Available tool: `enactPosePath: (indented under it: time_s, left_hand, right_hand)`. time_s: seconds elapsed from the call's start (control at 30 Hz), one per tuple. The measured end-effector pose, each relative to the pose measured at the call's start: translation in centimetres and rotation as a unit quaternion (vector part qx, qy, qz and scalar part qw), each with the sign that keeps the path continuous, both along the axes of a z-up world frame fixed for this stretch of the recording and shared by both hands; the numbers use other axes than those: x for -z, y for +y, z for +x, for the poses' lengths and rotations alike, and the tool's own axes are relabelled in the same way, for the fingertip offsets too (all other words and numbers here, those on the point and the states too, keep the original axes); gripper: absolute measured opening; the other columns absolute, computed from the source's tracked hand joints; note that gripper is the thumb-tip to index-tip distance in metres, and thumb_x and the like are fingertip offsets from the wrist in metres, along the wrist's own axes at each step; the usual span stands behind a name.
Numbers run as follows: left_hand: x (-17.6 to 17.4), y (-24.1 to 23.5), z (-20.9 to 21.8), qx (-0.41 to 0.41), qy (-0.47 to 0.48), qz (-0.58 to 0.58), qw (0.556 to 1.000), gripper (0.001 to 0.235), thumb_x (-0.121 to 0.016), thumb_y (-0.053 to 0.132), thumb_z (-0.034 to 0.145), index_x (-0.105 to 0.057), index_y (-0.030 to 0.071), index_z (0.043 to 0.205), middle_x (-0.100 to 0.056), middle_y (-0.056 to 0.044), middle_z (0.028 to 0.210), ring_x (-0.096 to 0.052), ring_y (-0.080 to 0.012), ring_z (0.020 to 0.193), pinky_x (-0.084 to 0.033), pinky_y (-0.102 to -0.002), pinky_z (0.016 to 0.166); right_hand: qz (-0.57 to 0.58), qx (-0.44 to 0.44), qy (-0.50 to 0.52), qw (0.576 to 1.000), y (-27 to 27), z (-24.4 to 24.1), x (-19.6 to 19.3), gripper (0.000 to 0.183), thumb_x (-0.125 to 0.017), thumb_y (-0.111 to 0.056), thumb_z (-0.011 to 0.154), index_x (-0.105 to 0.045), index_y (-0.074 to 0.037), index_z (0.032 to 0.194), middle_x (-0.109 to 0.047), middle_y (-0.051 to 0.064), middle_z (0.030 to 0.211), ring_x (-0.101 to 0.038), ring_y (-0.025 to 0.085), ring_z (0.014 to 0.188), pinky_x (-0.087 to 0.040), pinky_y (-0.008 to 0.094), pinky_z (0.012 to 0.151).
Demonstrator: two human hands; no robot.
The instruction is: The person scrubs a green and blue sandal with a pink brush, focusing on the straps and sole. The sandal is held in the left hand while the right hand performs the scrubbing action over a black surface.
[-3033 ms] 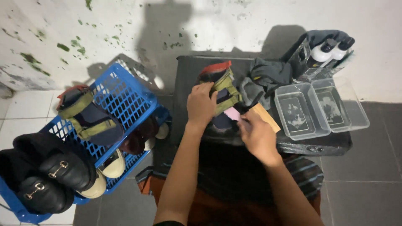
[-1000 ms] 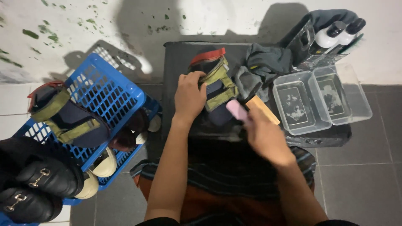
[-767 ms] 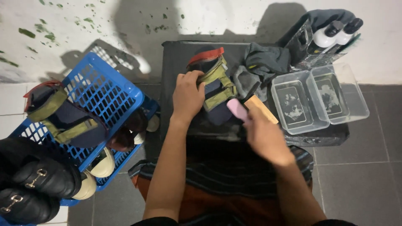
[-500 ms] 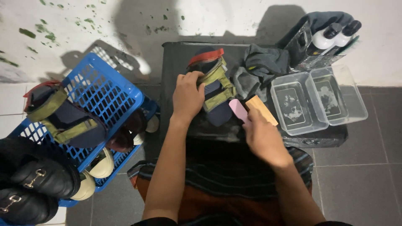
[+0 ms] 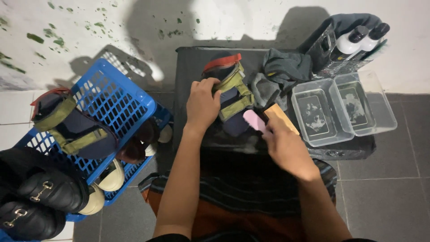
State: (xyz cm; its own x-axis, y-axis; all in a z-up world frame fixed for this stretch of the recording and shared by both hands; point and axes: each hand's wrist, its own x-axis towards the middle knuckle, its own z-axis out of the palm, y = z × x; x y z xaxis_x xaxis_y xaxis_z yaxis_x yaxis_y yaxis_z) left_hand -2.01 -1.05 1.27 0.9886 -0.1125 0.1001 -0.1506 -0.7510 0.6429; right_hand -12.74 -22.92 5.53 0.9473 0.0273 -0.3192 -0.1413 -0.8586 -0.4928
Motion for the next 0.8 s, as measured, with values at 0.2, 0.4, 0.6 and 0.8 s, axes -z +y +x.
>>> enactPosePath:
  time_s: [0.2, 0.4, 0.6, 0.8]
  left_hand:
    - [0.0, -0.1, 0.0, -0.004, -0.008, -0.006, 1.000, 0.021, -0.066, 0.011, 0.097, -0.066, 0.011, 0.118, -0.069, -0.010, 0.103, -0.061, -0.0279, 0.113, -0.061, -0.040, 0.085]
    - [0.2, -0.1, -0.1, 0.000, -0.013, -0.010, 1.000, 0.021, -0.065, 0.010, 0.097, -0.066, 0.010, 0.118, -0.068, -0.012, 0.103, -0.060, -0.0290, 0.111, -0.062, -0.041, 0.085]
    - [-0.2, -0.2, -0.3, -0.005, -0.002, -0.003, 1.000, 0.022, -0.065, 0.011, 0.096, -0.065, 0.011, 0.119, -0.068, -0.011, 0.104, -0.060, -0.0290, 0.114, -0.061, -0.041, 0.087]
    - [0.1, -0.2, 0.0, -0.001, -0.006, -0.005, 1.000, 0.021, -0.065, 0.010, 0.097, -0.065, 0.011, 0.118, -0.067, -0.011, 0.104, -0.060, -0.0295, 0.113, -0.061, -0.041, 0.085]
  right_hand:
    - [-0.011, -0.059, 0.079, 0.995, 1.1, -0.7, 2.5, 0.018, -0.050, -0.030, 0.099, -0.053, -0.017, 0.111, -0.073, 0.028, 0.087, -0.071, 0.054, 0.092, -0.057, 0.062, 0.075]
    - [-0.082, -0.037, 0.024, 0.996, 1.4, -0.6, 4.5, 0.018, -0.045, -0.030, 0.103, -0.054, -0.019, 0.114, -0.073, 0.025, 0.077, -0.075, 0.048, 0.082, -0.059, 0.057, 0.070]
    - [-0.068, 0.020, -0.008, 0.997, 1.0, 0.3, 1.1, 0.020, -0.055, -0.028, 0.100, -0.062, -0.014, 0.112, -0.074, 0.028, 0.085, -0.072, 0.055, 0.087, -0.058, 0.061, 0.072]
    - [-0.040, -0.033, 0.020, 0.998, 1.8, -0.4, 3.6, 0.017, -0.050, -0.032, 0.101, -0.054, -0.019, 0.110, -0.073, 0.029, 0.079, -0.073, 0.051, 0.086, -0.058, 0.061, 0.071]
